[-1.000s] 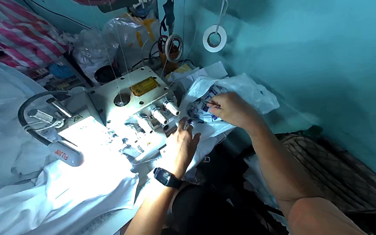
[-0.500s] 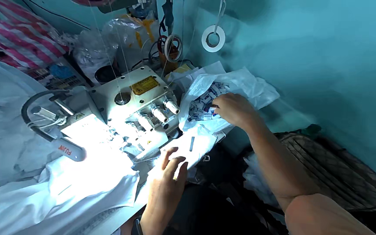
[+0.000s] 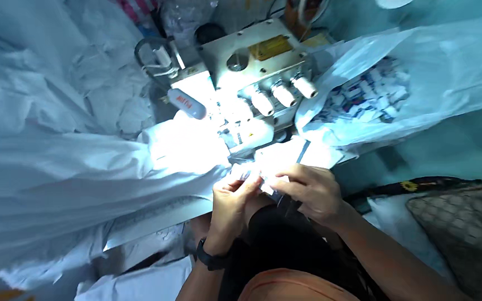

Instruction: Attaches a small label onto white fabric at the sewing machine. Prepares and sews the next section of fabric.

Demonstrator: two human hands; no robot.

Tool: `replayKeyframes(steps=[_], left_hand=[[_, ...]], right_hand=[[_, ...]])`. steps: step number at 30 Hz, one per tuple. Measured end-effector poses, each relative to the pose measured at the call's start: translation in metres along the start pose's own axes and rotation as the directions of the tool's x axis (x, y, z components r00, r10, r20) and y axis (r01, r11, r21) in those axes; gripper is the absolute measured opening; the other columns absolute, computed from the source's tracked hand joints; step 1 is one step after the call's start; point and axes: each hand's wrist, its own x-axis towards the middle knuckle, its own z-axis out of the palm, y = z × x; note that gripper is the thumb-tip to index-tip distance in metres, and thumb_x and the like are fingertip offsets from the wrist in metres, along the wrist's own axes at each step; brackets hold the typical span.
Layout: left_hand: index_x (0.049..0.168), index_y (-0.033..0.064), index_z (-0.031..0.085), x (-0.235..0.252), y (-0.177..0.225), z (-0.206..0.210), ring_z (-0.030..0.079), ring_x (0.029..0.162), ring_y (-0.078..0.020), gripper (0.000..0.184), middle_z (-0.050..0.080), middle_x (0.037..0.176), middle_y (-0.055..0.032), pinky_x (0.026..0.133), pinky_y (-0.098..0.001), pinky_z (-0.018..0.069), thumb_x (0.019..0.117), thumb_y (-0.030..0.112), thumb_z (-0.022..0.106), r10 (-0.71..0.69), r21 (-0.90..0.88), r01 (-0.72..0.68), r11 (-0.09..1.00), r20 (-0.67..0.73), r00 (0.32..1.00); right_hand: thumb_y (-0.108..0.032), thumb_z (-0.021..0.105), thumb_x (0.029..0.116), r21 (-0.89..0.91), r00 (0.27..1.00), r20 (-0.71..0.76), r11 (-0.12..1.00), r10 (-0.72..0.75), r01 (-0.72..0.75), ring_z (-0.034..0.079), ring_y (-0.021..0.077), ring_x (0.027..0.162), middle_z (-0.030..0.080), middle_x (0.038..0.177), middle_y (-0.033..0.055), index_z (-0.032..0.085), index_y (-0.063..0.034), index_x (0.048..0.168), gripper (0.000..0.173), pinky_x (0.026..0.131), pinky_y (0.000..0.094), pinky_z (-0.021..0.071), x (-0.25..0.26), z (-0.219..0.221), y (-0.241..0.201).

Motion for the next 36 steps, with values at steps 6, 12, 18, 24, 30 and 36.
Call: replayKeyframes(steps=[6,12,18,24,30,36], left_hand=[[0.085,0.0051,0.069,-0.008,-0.014,-0.019,0.069,0.065,-0.0047,0.022,0.072,0.072,0.0001,0.067,-0.0207,0.0601,0.0900,-0.014,0.059,0.198,0.043,-0.194,0.980,-0.333,0.922],[0.090,0.0080,0.070,-0.011,-0.015,-0.030,0.069,0.073,-0.0046,0.029,0.073,0.081,0.0004,0.071,-0.0204,0.0590,0.1041,0.001,0.046,0.155,-0.088,-0.186,0.979,-0.280,0.947],[0.101,0.0161,0.063,-0.012,-0.015,-0.047,0.067,0.066,-0.0055,0.012,0.067,0.073,0.0021,0.069,-0.0206,0.0581,0.1047,0.013,0.053,-0.039,-0.411,0.025,0.911,-0.028,0.999],[0.098,0.0145,0.069,-0.011,-0.021,-0.055,0.067,0.066,-0.0045,0.021,0.071,0.079,-0.0010,0.062,-0.0173,0.0544,0.0833,0.018,0.083,-0.127,-0.525,0.312,0.792,0.358,0.925],[0.104,0.0164,0.071,-0.012,-0.020,-0.056,0.071,0.080,-0.0061,0.021,0.074,0.095,-0.0019,0.072,-0.0200,0.0577,0.0950,0.035,0.071,-0.090,-0.445,0.277,0.851,0.397,0.914],[0.105,0.0083,0.075,-0.022,-0.009,-0.053,0.070,0.080,-0.0021,0.026,0.075,0.092,0.0072,0.073,-0.0216,0.0597,0.0928,0.032,0.073,0.180,0.127,-0.192,0.973,0.099,0.979]], right_hand=[[-0.011,0.069,0.0893,0.669,0.591,0.209,0.327,0.780,-0.668,0.056,-0.0059,0.058,0.071,0.083,-0.0095,0.073,-0.0094,0.098,0.010,0.054,0.0119,0.0476,0.005,0.044,-0.036],[-0.002,0.070,0.0871,0.662,0.635,0.151,0.399,0.758,-0.634,0.053,-0.0068,0.054,0.066,0.070,-0.0119,0.071,-0.0135,0.081,0.013,0.051,0.0110,0.0450,0.011,0.057,-0.035],[-0.004,0.068,0.0882,0.560,0.779,0.190,0.585,0.598,-0.586,0.051,-0.0109,0.064,0.062,0.074,-0.0111,0.071,-0.0070,0.082,0.007,0.058,0.0058,0.0431,0.019,0.053,-0.037],[-0.003,0.072,0.0830,0.576,0.799,0.242,0.581,0.550,-0.575,0.058,-0.0069,0.072,0.069,0.093,-0.0029,0.069,-0.0067,0.075,0.009,0.062,0.0074,0.0490,0.029,0.049,-0.034],[0.000,0.072,0.0807,0.617,0.754,0.263,0.496,0.602,-0.611,0.063,-0.0035,0.067,0.071,0.077,-0.0060,0.071,-0.0099,0.075,0.012,0.060,0.0118,0.0536,0.027,0.045,-0.033],[0.000,0.074,0.0789,0.566,0.739,0.272,0.519,0.617,-0.641,0.063,-0.0056,0.066,0.073,0.078,-0.0064,0.073,-0.0089,0.074,0.010,0.060,0.0102,0.0529,0.026,0.043,-0.033]])
